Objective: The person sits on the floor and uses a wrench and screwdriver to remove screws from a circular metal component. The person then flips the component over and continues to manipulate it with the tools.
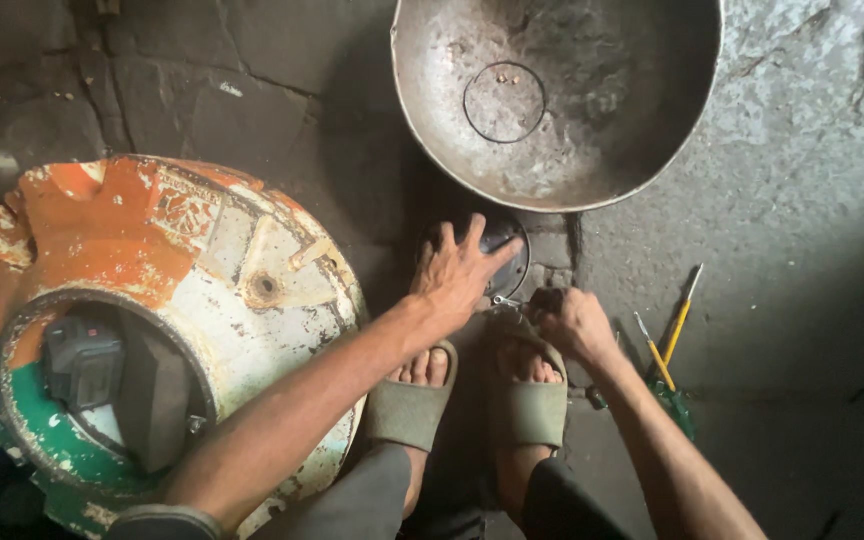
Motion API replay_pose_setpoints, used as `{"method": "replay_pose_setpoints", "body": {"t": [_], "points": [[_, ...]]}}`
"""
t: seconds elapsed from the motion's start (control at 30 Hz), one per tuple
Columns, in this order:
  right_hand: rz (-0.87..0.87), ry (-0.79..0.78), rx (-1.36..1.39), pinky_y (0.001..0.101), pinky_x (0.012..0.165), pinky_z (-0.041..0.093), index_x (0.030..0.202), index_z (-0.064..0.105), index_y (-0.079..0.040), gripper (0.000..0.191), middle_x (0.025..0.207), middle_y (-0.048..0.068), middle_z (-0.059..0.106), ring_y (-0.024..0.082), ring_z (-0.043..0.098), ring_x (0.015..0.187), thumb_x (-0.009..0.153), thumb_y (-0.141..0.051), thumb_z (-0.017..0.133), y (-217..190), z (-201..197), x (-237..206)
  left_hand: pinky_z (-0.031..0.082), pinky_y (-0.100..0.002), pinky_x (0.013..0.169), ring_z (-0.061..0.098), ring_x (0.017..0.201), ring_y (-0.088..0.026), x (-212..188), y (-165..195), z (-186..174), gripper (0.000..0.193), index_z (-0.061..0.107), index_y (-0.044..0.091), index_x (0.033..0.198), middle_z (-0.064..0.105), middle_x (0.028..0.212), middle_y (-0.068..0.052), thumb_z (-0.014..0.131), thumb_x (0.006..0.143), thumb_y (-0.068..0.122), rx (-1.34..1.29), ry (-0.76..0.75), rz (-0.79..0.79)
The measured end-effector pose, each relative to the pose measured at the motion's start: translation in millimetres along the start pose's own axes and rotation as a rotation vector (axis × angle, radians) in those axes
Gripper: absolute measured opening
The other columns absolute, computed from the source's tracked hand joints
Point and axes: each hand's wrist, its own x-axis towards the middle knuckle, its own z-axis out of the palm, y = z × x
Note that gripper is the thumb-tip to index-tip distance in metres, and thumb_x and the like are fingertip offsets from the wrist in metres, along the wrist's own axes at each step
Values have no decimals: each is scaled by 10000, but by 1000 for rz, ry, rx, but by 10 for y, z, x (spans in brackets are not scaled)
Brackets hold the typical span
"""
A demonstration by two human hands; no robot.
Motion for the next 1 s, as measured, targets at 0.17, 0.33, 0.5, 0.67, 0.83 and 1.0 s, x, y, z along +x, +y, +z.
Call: {"method": "replay_pose_setpoints", "body": {"t": [0.17, 0.33, 0.5, 0.67, 0.83, 1.0], "points": [[14, -8, -73, 480, 717, 575, 1022, 787, -138, 264, 890, 195, 745, 407, 721, 809, 875, -338, 698, -28, 83, 54, 432, -659, 1012, 370, 1303, -527, -35, -98, 23, 947, 360, 419, 1538, 234, 1579, -225, 841, 765, 157, -115, -7, 12], [156, -24, 106, 467, 676, 560, 991, 778, -90, 311, 813, 209, 750, 366, 745, 741, 878, -373, 714, -53, 90, 1, 369, -718, 1060, 343, 1341, -549, -45, -91, 36, 1083, 329, 393, 1550, 270, 1525, -217, 894, 651, 177, 57, 112, 124], [126, -55, 120, 435, 665, 554, 1018, 770, -80, 317, 773, 199, 748, 321, 740, 695, 870, -354, 708, -253, -106, -62, 387, -719, 1050, 371, 1337, -532, 8, -93, -159, 1023, 433, 431, 1512, 283, 1559, -188, 922, 655, 160, -21, 27, 166], [215, -305, 66, 451, 648, 548, 984, 785, -11, 312, 723, 211, 740, 312, 712, 686, 903, -296, 688, -440, -669, -376, 461, -563, 1048, 512, 1273, -448, 1, -124, -446, 969, 520, 385, 1457, 440, 1452, -190, 949, 589, 416, -230, -222, 198], [-144, -435, -31, 411, 694, 619, 1075, 750, -91, 318, 828, 100, 792, 245, 784, 726, 787, -117, 617, -553, -1051, -696, 530, -402, 1009, 694, 1157, -292, 33, -263, -437, 873, 594, 364, 1443, 708, 1282, -138, 797, 641, 645, -466, -451, 333], [-105, -533, -281, 426, 707, 608, 975, 715, -38, 184, 781, 154, 774, 270, 787, 764, 854, -70, 579, -620, -950, -628, 514, -387, 1046, 698, 1223, -260, 184, -487, -162, 751, 689, 308, 1383, 731, 1356, -97, 671, 748, 709, -674, -587, 246]]}}
